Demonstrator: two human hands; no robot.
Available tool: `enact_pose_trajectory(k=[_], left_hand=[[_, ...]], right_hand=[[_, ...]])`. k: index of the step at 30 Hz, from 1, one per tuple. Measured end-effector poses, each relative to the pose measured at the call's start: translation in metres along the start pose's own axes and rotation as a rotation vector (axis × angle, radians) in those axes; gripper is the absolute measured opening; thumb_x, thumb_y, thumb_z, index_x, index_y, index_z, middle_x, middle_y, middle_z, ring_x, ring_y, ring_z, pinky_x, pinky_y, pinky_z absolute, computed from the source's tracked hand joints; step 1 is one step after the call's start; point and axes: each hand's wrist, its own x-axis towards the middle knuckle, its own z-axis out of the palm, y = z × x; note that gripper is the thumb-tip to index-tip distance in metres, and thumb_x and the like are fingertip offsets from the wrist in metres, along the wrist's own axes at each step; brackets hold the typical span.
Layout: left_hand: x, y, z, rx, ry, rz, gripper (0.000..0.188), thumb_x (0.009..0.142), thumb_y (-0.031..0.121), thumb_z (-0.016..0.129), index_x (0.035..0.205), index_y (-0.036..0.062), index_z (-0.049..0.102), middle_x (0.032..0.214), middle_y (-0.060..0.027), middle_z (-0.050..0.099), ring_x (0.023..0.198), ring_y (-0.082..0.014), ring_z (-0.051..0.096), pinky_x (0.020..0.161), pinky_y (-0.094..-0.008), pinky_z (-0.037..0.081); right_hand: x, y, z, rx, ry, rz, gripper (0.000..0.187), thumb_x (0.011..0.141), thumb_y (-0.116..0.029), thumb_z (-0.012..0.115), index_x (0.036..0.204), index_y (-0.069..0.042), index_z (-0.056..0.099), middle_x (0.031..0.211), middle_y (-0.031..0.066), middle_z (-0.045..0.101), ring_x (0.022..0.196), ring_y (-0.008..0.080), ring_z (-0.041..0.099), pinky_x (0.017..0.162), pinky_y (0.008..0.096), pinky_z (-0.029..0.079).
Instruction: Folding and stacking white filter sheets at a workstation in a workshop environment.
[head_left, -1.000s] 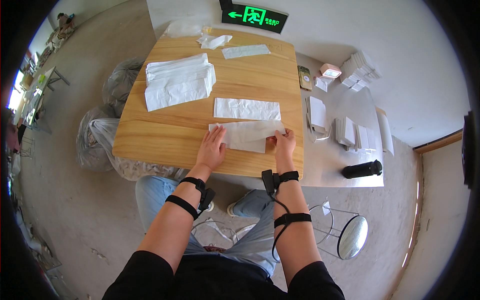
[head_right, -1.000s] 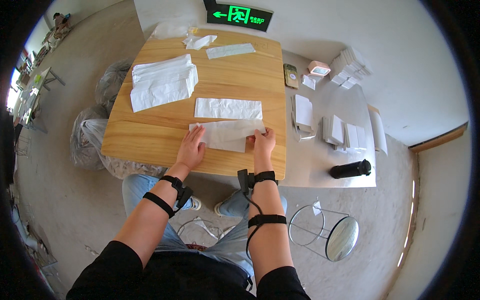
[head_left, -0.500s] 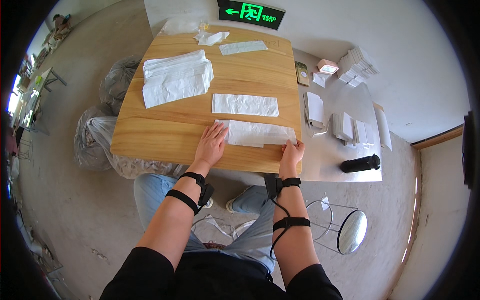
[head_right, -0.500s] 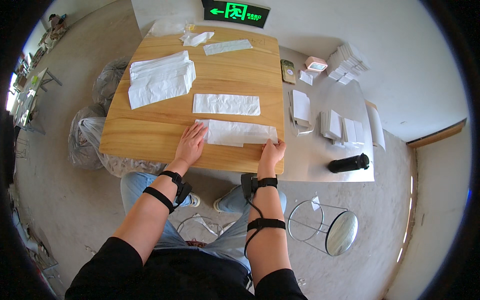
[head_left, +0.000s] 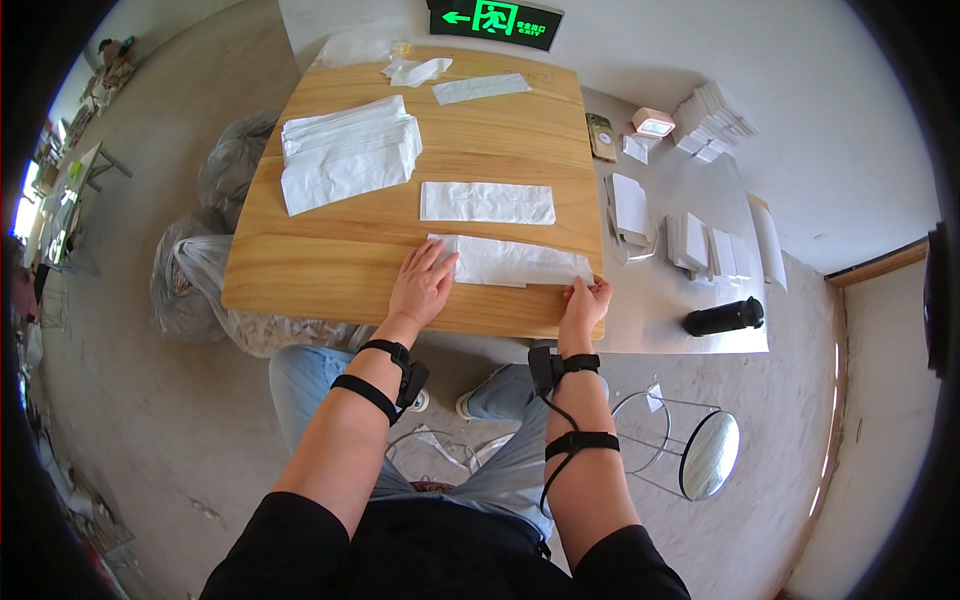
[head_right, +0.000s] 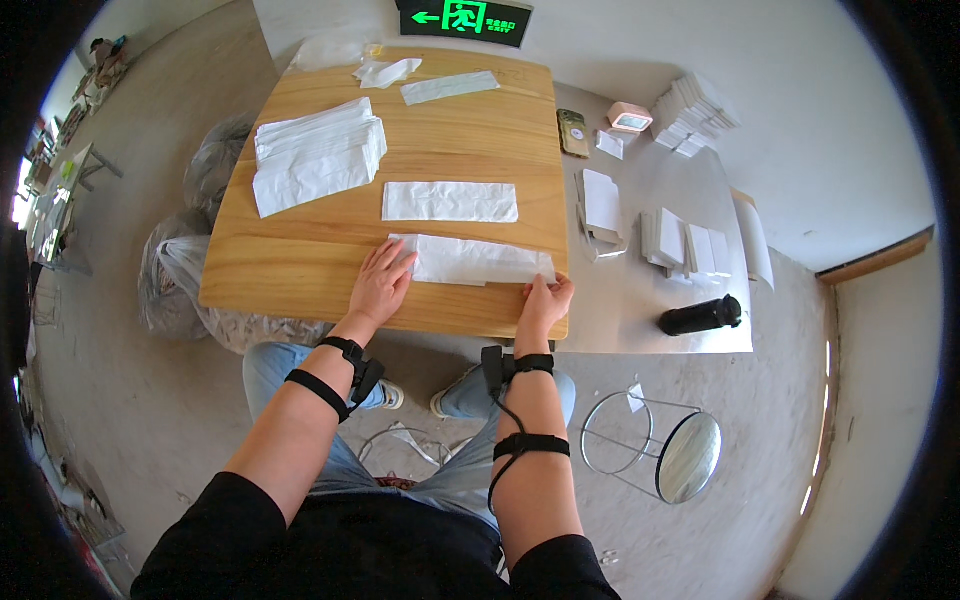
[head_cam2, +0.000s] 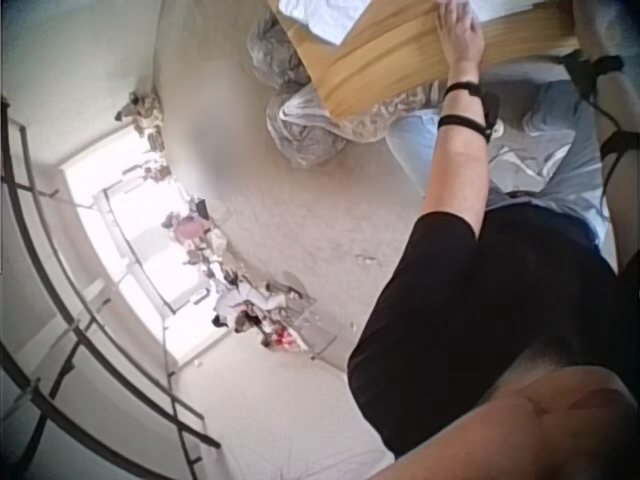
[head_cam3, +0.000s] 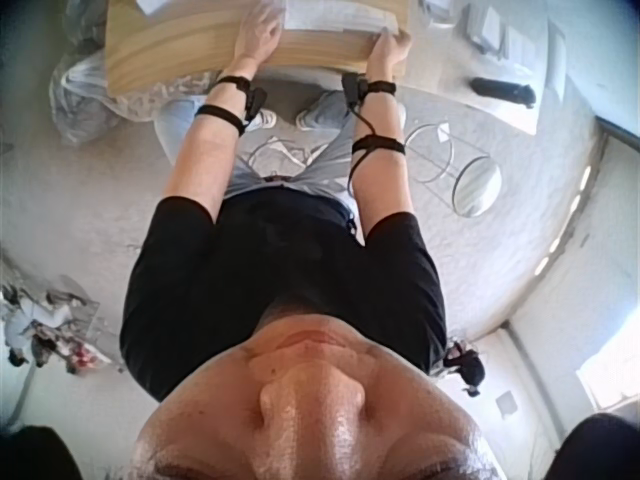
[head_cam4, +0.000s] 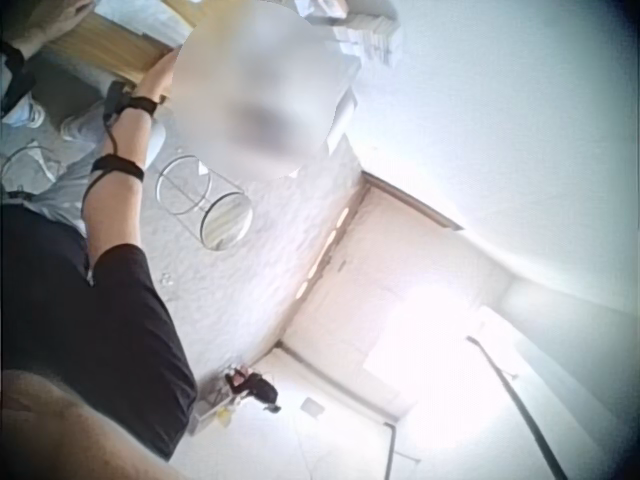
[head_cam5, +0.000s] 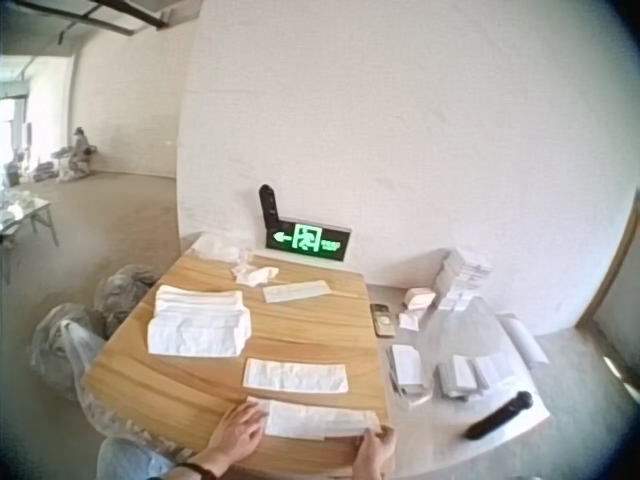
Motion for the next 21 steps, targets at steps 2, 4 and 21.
enact_pose_trajectory(k=[2,4,21], left_hand=[[0.000,0.000,-0.001,0.003,-0.001,0.009,0.029,0.086,0.017,0.058,0.115,0.0146,0.064,0.130,-0.0125,0.053,0.125,-0.0308,0.045,0.105,-0.0437,0.035],[0.000,-0.001,-0.003,0.008,-0.002,0.018,0.029,0.086,0.018,0.058,0.114,0.0153,0.065,0.131,-0.0127,0.052,0.125,-0.0316,0.045,0.105,-0.0434,0.035],[0.025,0.010,-0.007,0.104,-0.146,-0.146,0.021,0.079,0.024,0.068,0.098,0.0145,0.066,0.112,-0.0067,0.060,0.113,-0.0273,0.052,0.099,-0.0505,0.035]], right_hand=[[-0.005,-0.003,0.000,0.016,0.001,-0.003,0.030,0.078,0.002,0.060,0.106,0.003,0.048,0.071,0.0064,0.054,0.051,0.0130,0.055,0.044,0.0258,0.044],[-0.011,-0.009,0.001,-0.099,0.049,0.013,0.029,0.077,0.003,0.059,0.104,0.002,0.048,0.071,0.0070,0.055,0.049,0.0125,0.053,0.042,0.0253,0.043],[-0.050,-0.011,0.041,-1.190,-0.738,-0.815,0.058,0.093,-0.035,0.047,0.141,-0.004,0.034,0.150,0.0129,0.029,0.140,0.0260,0.024,0.114,0.0424,0.019]])
